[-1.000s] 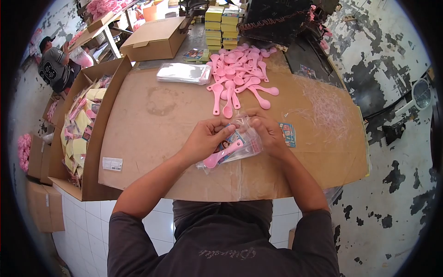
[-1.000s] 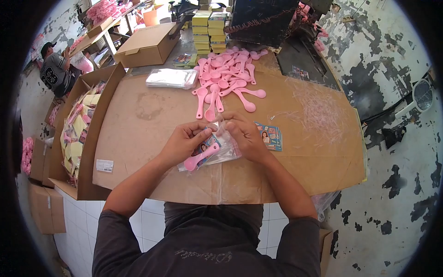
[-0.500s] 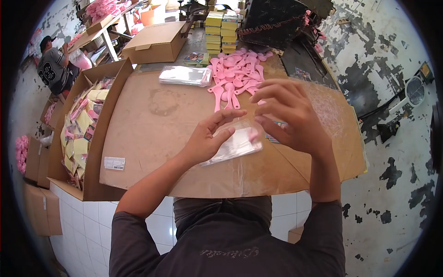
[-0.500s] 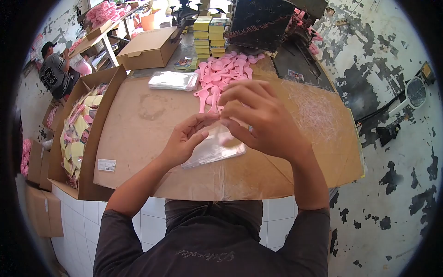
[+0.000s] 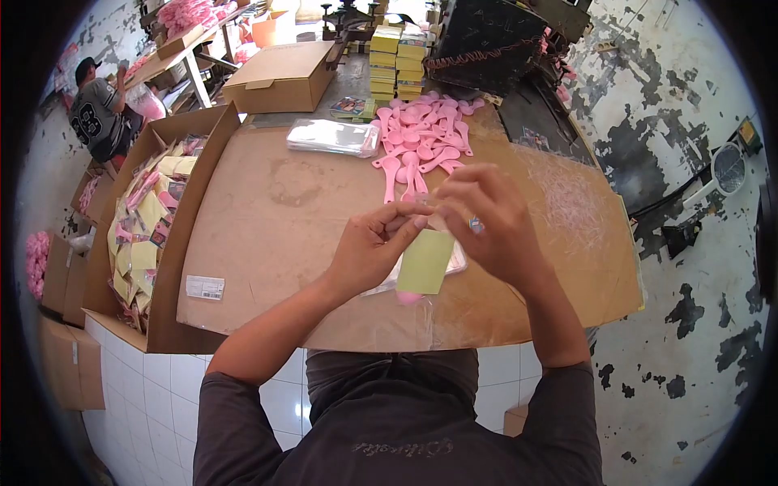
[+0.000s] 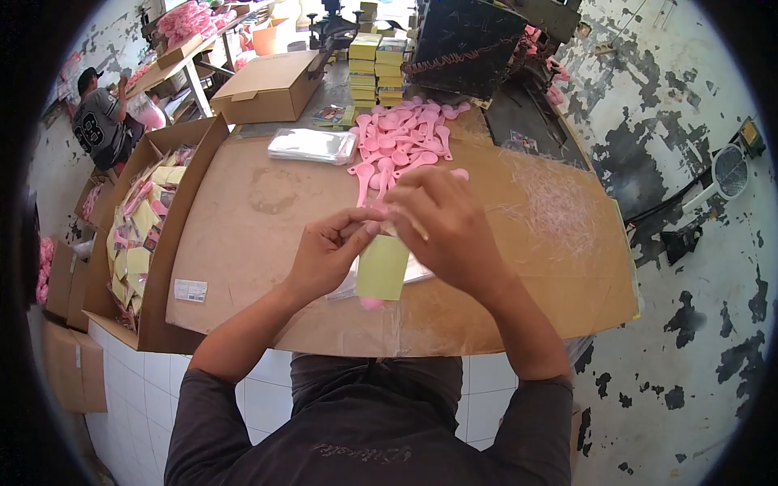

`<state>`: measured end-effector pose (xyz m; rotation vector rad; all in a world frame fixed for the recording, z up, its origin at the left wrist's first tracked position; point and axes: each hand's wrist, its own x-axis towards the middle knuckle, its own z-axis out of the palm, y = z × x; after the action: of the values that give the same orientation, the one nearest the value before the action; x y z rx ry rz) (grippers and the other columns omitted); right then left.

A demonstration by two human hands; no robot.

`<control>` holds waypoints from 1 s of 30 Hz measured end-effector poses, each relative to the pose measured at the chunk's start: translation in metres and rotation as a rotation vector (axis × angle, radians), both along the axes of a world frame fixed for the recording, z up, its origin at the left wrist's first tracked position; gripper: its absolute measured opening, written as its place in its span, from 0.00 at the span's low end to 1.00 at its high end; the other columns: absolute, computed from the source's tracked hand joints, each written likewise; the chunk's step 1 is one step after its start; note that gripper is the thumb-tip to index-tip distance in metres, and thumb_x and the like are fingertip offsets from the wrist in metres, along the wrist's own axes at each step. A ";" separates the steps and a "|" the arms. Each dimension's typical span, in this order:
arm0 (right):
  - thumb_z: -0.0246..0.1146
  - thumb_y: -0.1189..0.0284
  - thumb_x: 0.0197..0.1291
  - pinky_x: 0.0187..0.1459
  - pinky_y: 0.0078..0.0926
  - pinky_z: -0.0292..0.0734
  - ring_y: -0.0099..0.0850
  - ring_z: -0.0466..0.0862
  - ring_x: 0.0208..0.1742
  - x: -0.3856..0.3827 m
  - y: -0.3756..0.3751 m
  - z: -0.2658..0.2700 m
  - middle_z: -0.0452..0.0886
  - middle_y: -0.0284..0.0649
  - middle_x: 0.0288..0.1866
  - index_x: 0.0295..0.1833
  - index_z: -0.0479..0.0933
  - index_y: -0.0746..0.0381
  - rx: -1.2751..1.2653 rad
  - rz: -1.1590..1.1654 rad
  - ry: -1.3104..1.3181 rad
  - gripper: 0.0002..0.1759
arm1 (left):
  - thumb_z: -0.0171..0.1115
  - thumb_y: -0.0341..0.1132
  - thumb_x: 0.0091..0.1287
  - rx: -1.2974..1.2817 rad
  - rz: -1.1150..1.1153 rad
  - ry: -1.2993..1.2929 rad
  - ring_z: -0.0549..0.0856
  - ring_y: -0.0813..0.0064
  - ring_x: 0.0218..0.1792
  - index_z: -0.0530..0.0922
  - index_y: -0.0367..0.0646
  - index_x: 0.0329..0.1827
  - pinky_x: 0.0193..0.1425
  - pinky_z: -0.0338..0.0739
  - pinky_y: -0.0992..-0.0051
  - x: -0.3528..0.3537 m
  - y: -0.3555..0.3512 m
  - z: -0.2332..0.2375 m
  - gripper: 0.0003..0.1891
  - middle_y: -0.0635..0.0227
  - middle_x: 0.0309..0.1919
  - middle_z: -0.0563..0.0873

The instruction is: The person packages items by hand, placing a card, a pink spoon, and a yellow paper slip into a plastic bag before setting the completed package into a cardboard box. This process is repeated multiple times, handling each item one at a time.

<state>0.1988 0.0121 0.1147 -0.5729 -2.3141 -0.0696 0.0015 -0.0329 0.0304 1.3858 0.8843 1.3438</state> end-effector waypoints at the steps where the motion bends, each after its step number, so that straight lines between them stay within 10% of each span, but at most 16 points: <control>1: 0.70 0.76 0.59 0.54 0.38 0.75 0.37 0.83 0.50 -0.003 -0.002 0.000 0.82 0.40 0.47 0.47 0.82 0.60 0.087 0.020 -0.019 0.10 | 0.63 0.31 0.79 0.007 0.016 0.007 0.88 0.82 0.43 0.81 0.32 0.64 0.50 0.83 0.78 0.000 -0.001 0.000 0.15 0.61 0.45 0.93; 13: 0.65 0.75 0.62 0.55 0.35 0.73 0.34 0.80 0.49 0.000 0.033 -0.025 0.78 0.39 0.41 0.41 0.77 0.63 0.127 -0.103 -0.109 0.05 | 0.65 0.29 0.76 0.201 0.083 0.541 0.93 0.77 0.40 0.80 0.35 0.67 0.45 0.86 0.74 0.001 -0.002 -0.003 0.18 0.58 0.40 0.94; 18: 0.57 0.71 0.78 0.37 0.23 0.74 0.22 0.76 0.28 0.104 0.041 -0.004 0.72 0.31 0.26 0.43 0.74 0.62 -1.409 0.388 0.295 0.08 | 0.61 0.30 0.79 -0.081 -0.011 0.104 0.89 0.82 0.46 0.81 0.35 0.66 0.53 0.83 0.77 0.000 0.003 -0.004 0.15 0.59 0.44 0.94; 20: 0.57 0.71 0.79 0.30 0.18 0.71 0.21 0.72 0.21 0.165 0.071 -0.016 0.70 0.30 0.22 0.46 0.74 0.61 -1.424 0.536 0.465 0.06 | 0.61 0.30 0.80 -0.122 -0.030 0.022 0.89 0.82 0.47 0.81 0.35 0.65 0.54 0.83 0.77 -0.001 0.008 -0.007 0.15 0.59 0.45 0.93; 28: 0.65 0.75 0.64 0.61 0.43 0.76 0.44 0.83 0.57 0.257 0.104 -0.071 0.85 0.48 0.55 0.62 0.80 0.61 0.106 -0.976 -0.176 0.20 | 0.60 0.27 0.79 -0.144 -0.052 0.045 0.89 0.79 0.50 0.76 0.30 0.68 0.55 0.83 0.79 -0.001 0.012 -0.015 0.18 0.55 0.48 0.92; 30: 0.65 0.75 0.66 0.60 0.41 0.78 0.42 0.84 0.57 0.232 0.097 -0.073 0.85 0.45 0.54 0.63 0.81 0.61 -0.067 -0.768 0.005 0.20 | 0.61 0.27 0.79 -0.182 -0.035 0.015 0.89 0.79 0.50 0.76 0.30 0.68 0.55 0.83 0.79 0.001 0.012 -0.012 0.18 0.55 0.48 0.92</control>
<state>0.4311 0.1091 0.0414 -1.4579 -1.9699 -0.3497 0.0029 -0.0206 0.0182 1.2661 0.9630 1.1971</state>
